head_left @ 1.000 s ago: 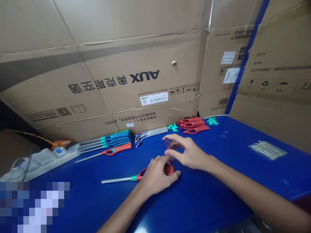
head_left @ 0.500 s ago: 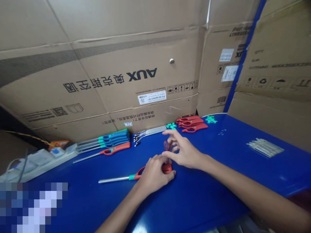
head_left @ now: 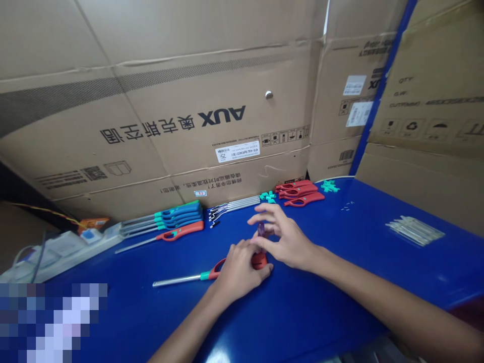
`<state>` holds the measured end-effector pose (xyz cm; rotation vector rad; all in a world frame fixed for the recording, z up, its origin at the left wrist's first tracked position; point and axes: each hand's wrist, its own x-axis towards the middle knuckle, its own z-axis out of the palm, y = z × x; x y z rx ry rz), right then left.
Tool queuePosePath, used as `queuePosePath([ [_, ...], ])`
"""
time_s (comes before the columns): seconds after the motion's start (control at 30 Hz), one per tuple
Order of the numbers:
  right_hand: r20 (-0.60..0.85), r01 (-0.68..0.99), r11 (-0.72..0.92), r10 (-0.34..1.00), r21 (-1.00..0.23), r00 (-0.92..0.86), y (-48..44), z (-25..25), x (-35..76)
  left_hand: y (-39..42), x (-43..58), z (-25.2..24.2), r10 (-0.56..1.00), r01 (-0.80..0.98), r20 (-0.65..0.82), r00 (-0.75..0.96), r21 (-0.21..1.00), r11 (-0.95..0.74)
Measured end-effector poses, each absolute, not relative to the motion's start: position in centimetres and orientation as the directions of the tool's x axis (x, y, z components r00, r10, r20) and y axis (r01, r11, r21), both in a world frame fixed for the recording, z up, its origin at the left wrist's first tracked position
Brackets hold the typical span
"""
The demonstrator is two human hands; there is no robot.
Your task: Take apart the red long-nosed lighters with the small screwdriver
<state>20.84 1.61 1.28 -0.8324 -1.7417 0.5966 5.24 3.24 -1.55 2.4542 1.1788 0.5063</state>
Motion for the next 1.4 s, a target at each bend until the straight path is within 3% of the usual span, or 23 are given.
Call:
queuePosePath([
  [0.07,0.599,0.240,0.632,0.775,-0.737,-0.204,1.46,1.54,20.83,3.17,5.21,-1.59,0.798,0.665,0.167,0.579,0.470,-0.581],
  [0.23,0.637,0.425,0.659,0.740,-0.620,-0.218,1.35,2.21,21.22,3.07,5.13,-1.68,0.794,0.672,0.166,0.585,0.448,-0.589],
  [0.4,0.622,0.317,0.658,0.752,-0.683,-0.220,1.45,1.79,21.43,3.18,5.01,-1.83,0.792,0.674,0.173,0.586,0.439,-0.595],
  [0.63,0.614,0.556,0.651,0.735,-0.517,-0.290,0.88,2.32,21.15,3.18,5.03,-1.70,0.777,0.676,0.182,0.603,0.399,-0.619],
  [0.9,0.686,0.409,0.728,0.673,-0.550,-0.276,1.09,1.86,21.13,3.15,5.02,-1.91,0.766,0.667,0.200,0.611,0.391,-0.634],
  [1.07,0.739,0.462,0.753,0.621,-0.469,-0.262,1.02,2.19,21.08,3.21,5.02,-1.84,0.783,0.684,0.178,0.596,0.399,-0.611],
  [1.17,0.774,0.412,0.789,0.580,-0.455,-0.254,1.19,2.17,21.14,3.22,5.05,-1.83,0.776,0.674,0.189,0.602,0.400,-0.621],
  [1.27,0.757,0.377,0.791,0.592,-0.481,-0.277,1.24,2.09,21.21,3.17,5.08,-1.80,0.765,0.664,0.206,0.611,0.394,-0.636],
  [1.4,0.716,0.448,0.760,0.626,-0.471,-0.308,1.17,2.09,21.28,3.11,5.09,-1.80,0.785,0.678,0.176,0.594,0.416,-0.606],
])
